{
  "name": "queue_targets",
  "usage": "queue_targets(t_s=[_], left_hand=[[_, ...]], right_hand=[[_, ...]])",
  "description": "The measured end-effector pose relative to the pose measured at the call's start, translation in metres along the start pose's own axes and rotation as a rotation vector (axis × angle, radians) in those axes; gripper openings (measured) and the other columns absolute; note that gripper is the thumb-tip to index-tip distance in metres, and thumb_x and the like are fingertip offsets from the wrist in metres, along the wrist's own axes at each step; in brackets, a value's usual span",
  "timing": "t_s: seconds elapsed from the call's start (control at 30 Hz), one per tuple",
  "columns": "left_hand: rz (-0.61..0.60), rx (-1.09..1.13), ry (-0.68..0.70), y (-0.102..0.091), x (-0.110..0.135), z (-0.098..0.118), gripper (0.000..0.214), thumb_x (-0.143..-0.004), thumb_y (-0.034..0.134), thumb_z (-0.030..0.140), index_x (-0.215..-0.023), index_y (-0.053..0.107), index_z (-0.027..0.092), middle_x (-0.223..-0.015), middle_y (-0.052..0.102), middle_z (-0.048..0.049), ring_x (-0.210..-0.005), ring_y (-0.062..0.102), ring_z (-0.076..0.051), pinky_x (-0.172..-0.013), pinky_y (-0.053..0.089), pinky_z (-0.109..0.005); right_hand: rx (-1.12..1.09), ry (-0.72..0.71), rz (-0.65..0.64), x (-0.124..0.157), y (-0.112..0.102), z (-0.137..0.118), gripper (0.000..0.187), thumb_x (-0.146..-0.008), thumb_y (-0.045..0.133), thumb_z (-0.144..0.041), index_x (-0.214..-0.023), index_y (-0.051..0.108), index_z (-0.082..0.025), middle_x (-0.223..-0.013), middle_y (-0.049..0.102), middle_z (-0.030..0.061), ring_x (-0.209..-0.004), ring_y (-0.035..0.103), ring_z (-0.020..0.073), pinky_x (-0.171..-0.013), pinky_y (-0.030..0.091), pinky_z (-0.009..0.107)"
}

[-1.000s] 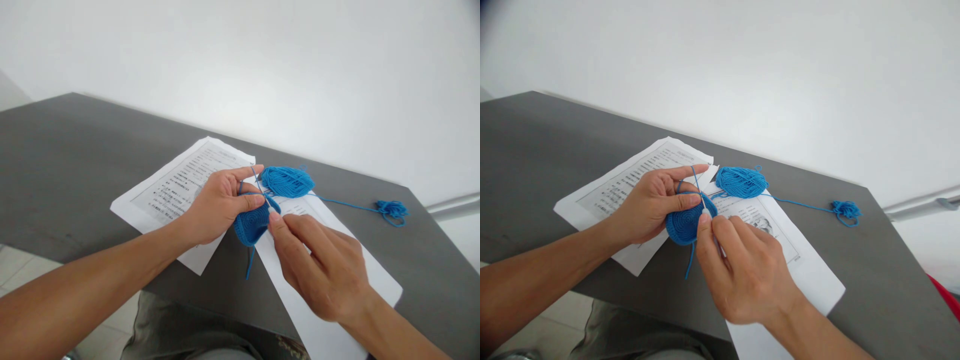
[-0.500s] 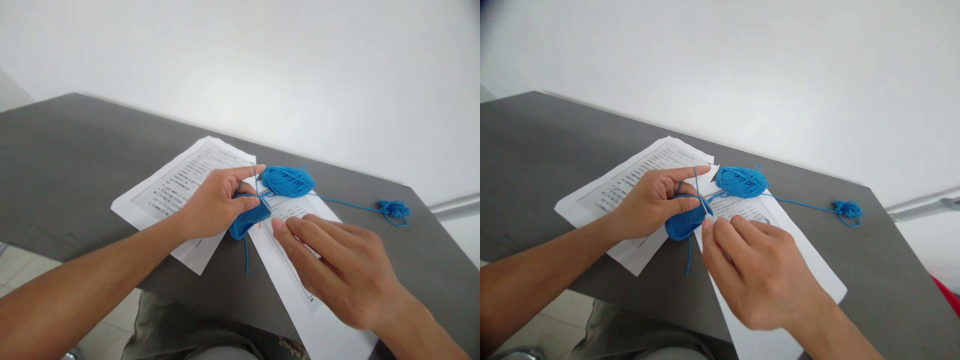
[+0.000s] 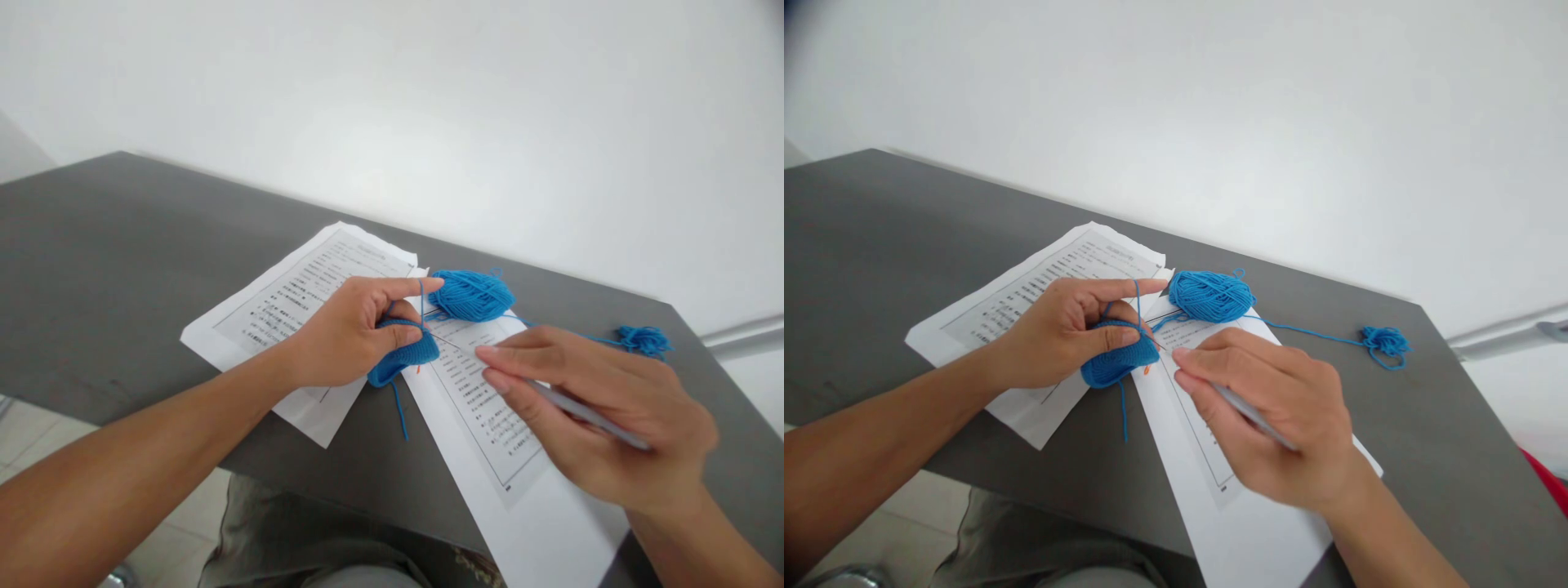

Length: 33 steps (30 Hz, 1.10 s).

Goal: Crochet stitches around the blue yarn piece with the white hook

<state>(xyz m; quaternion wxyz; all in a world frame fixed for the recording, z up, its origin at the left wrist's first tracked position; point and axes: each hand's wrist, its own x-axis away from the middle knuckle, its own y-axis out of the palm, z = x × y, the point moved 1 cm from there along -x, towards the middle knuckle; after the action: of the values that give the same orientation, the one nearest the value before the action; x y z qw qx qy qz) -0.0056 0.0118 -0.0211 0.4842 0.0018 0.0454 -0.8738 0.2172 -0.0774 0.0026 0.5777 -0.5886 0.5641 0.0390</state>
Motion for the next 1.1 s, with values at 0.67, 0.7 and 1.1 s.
queue_targets(t_s=[0.67,0.7,1.1], left_hand=[[0.227,0.162,0.003,0.026,0.006,-0.006,0.068,-0.086,0.081,0.026,-0.149,0.067,0.006,-0.069,0.071,0.0022,-0.055,0.048,-0.008,-0.051,0.038,-0.02],[0.244,0.159,0.007,0.027,0.006,-0.006,0.066,-0.086,0.081,0.026,-0.148,0.068,0.006,-0.071,0.073,0.001,-0.057,0.051,-0.009,-0.053,0.041,-0.021],[0.294,0.414,-0.02,0.032,0.004,-0.009,0.063,-0.074,0.092,0.019,-0.135,0.078,0.01,-0.075,0.077,0.0004,-0.067,0.062,-0.011,-0.063,0.048,-0.023]], right_hand=[[-0.477,0.434,0.324,0.002,0.054,-0.004,0.018,-0.099,0.072,-0.01,-0.106,0.083,-0.023,-0.072,0.075,-0.0035,-0.053,0.07,0.0101,-0.051,0.059,0.024],[-0.469,0.431,0.322,0.003,0.055,-0.004,0.017,-0.099,0.072,-0.01,-0.105,0.082,-0.023,-0.07,0.074,-0.0043,-0.053,0.069,0.0099,-0.052,0.059,0.023],[0.199,0.003,0.132,0.007,0.053,-0.009,0.021,-0.101,0.068,-0.009,-0.121,0.07,-0.017,-0.095,0.078,0.0078,-0.081,0.077,0.0181,-0.07,0.063,0.028]])
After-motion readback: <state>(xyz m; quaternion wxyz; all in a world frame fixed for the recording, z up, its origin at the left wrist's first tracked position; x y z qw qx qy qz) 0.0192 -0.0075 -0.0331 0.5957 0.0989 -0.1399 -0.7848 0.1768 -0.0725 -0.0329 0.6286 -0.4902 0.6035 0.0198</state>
